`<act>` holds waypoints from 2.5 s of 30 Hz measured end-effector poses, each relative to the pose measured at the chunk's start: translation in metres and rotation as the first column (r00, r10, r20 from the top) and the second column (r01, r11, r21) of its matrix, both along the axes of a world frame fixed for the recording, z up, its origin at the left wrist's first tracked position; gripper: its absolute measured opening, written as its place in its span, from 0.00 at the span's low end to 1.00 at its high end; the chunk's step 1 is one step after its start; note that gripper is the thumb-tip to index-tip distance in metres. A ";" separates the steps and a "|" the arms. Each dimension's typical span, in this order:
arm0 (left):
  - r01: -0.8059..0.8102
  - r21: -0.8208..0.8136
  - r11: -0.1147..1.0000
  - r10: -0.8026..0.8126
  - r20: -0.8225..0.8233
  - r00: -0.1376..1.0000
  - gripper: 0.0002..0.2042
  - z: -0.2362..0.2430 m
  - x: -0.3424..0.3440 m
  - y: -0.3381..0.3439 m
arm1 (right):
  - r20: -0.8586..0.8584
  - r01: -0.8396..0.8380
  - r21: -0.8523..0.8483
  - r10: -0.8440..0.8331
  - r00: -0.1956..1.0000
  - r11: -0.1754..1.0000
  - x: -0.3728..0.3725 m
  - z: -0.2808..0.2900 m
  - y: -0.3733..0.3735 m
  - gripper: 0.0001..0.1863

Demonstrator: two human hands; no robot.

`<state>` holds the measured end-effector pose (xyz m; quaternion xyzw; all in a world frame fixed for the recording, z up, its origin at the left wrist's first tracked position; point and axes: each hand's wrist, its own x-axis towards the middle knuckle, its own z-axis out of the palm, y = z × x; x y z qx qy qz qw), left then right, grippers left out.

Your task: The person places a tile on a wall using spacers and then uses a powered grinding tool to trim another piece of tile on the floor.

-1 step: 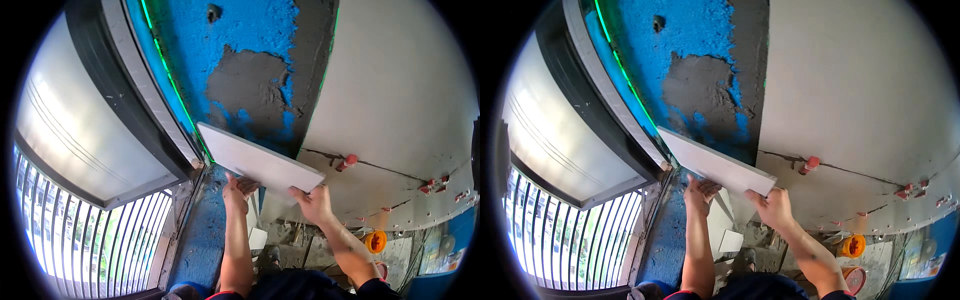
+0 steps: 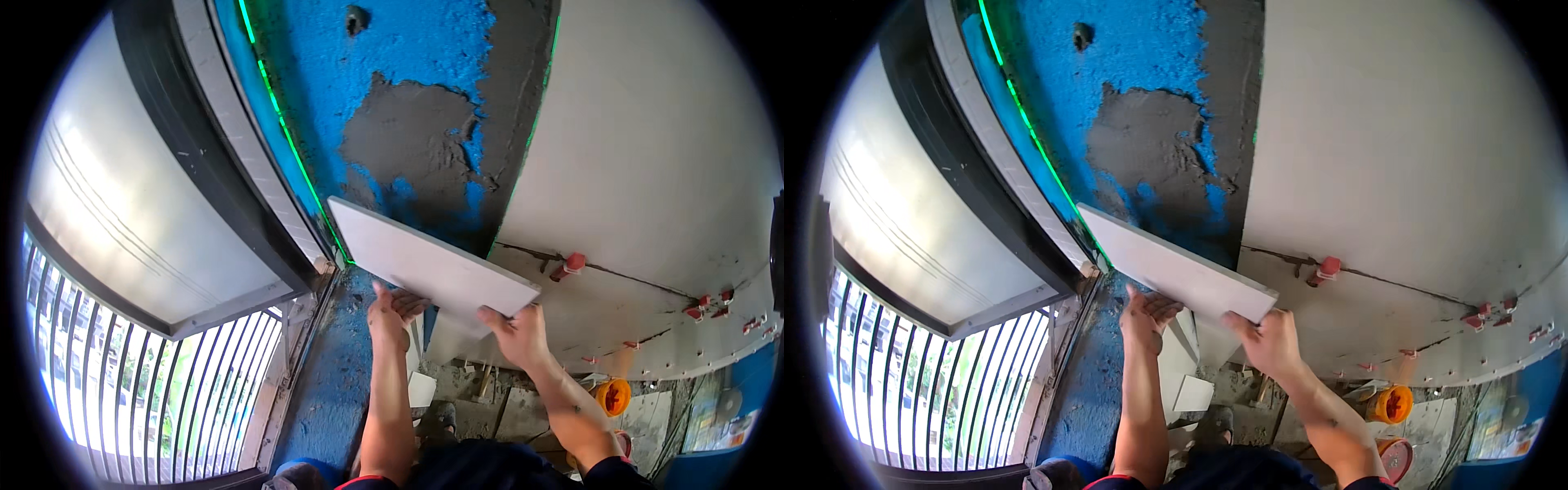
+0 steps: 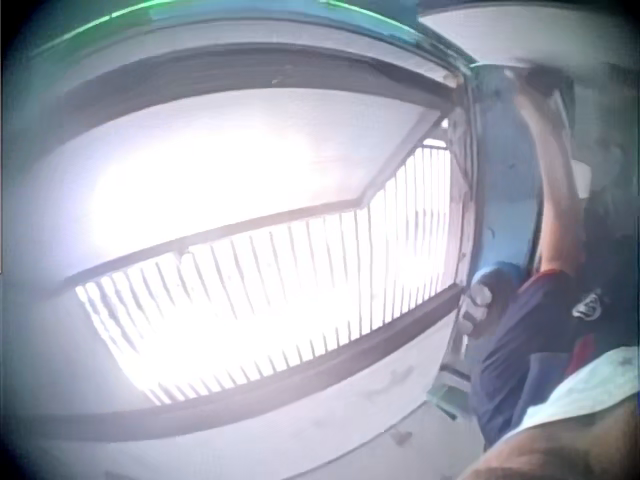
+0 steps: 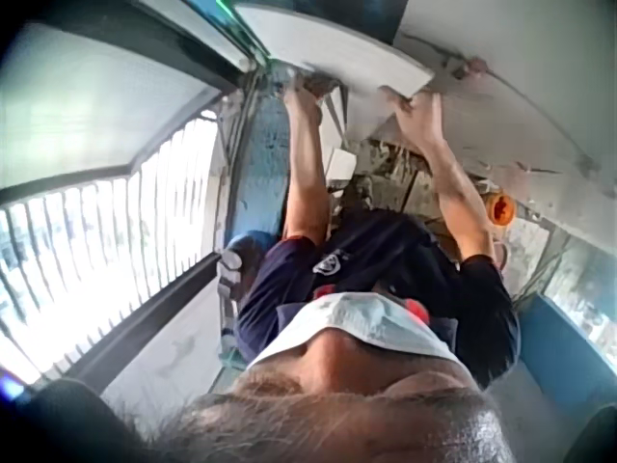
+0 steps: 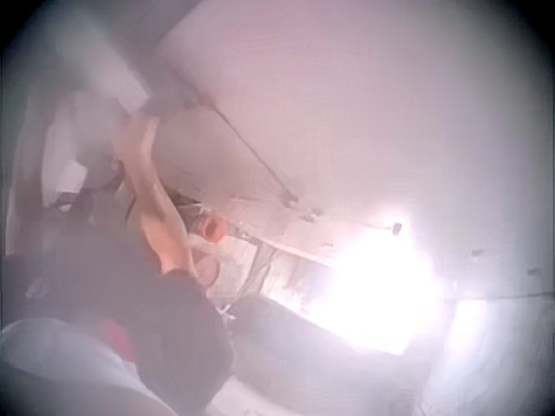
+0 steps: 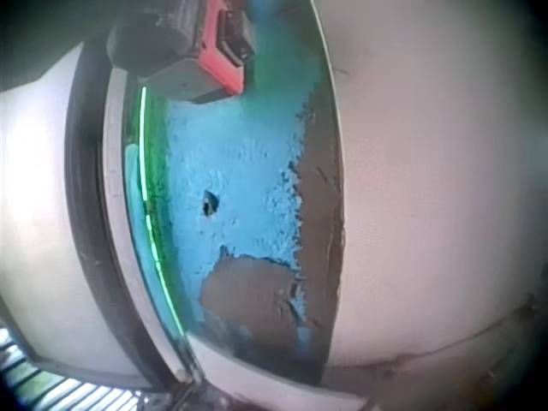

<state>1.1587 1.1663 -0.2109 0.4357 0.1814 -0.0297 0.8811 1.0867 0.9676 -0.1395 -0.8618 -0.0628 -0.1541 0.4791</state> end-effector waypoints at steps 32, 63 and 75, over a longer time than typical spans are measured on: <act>0.370 0.890 0.265 -0.936 0.146 0.320 0.18 -0.012 -0.230 -0.210 | 0.500 -0.260 0.754 -0.269 0.823 0.604 -0.375 0.005 -0.338 0.29; 0.352 0.821 0.449 -0.877 0.481 -0.005 0.04 0.007 -0.345 -0.293 | 0.157 0.476 0.820 -0.925 0.345 0.317 -0.484 -0.002 -0.274 0.14; 0.295 0.953 -0.067 -0.981 -0.117 0.154 0.16 -0.179 -0.283 -0.267 | 0.094 0.579 0.784 -0.965 0.243 0.222 -0.407 0.015 -0.268 0.17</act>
